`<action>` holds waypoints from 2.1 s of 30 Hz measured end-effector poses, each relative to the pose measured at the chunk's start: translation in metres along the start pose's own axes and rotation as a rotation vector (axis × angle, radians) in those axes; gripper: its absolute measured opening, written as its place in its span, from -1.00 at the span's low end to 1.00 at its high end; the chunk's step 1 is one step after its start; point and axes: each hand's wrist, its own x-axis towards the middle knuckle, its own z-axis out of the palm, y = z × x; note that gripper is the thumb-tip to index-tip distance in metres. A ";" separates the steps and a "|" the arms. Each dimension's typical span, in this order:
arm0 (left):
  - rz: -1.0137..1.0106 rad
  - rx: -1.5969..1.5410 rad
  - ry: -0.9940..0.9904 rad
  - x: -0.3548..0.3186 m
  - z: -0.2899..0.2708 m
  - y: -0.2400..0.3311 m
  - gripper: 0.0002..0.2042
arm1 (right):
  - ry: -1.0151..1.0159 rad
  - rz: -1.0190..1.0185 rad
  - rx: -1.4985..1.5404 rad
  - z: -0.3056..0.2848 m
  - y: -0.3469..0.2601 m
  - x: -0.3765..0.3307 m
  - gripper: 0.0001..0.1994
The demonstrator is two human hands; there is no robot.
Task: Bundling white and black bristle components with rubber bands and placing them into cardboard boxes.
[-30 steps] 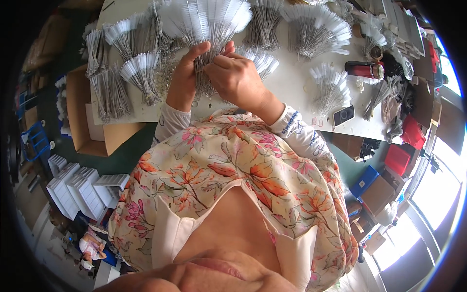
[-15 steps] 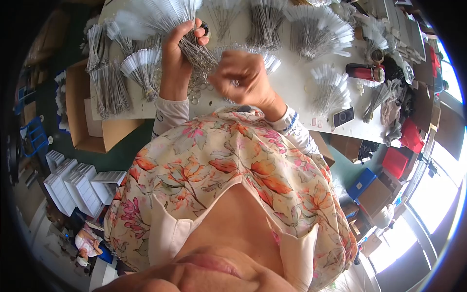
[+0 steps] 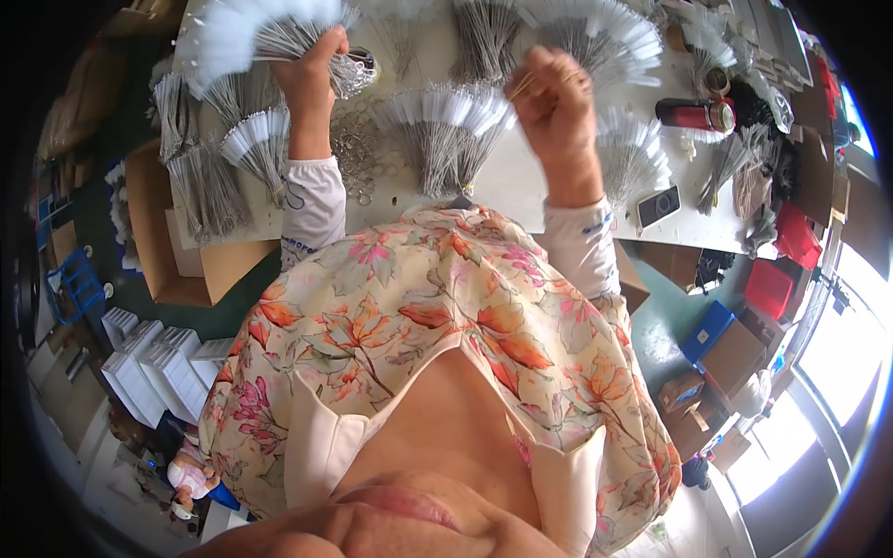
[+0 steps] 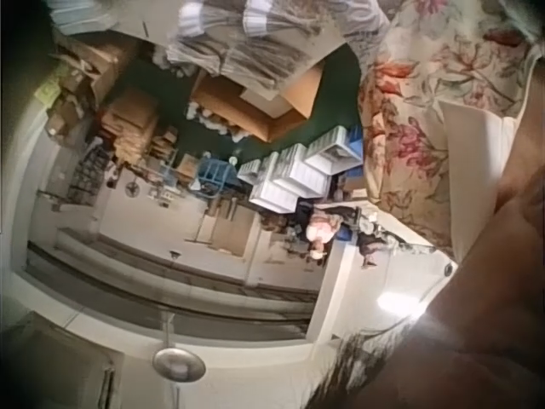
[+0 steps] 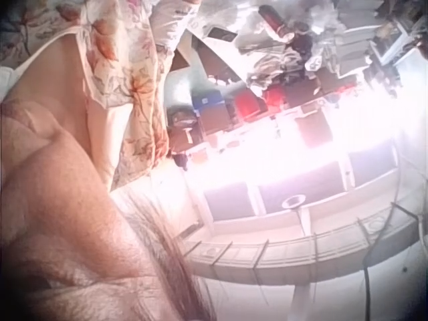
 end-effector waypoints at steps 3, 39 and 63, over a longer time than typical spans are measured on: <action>-0.306 -0.213 0.062 0.007 0.014 -0.004 -0.59 | 0.186 -0.004 -0.077 -0.034 -0.002 -0.009 -0.72; -0.503 0.370 0.172 -0.043 0.040 -0.016 -0.53 | 0.931 -0.019 -0.884 -0.333 -0.176 0.112 -0.70; -0.779 0.696 0.534 -0.096 -0.050 0.004 -0.74 | 1.409 0.625 -1.828 -0.525 -0.209 0.184 -0.50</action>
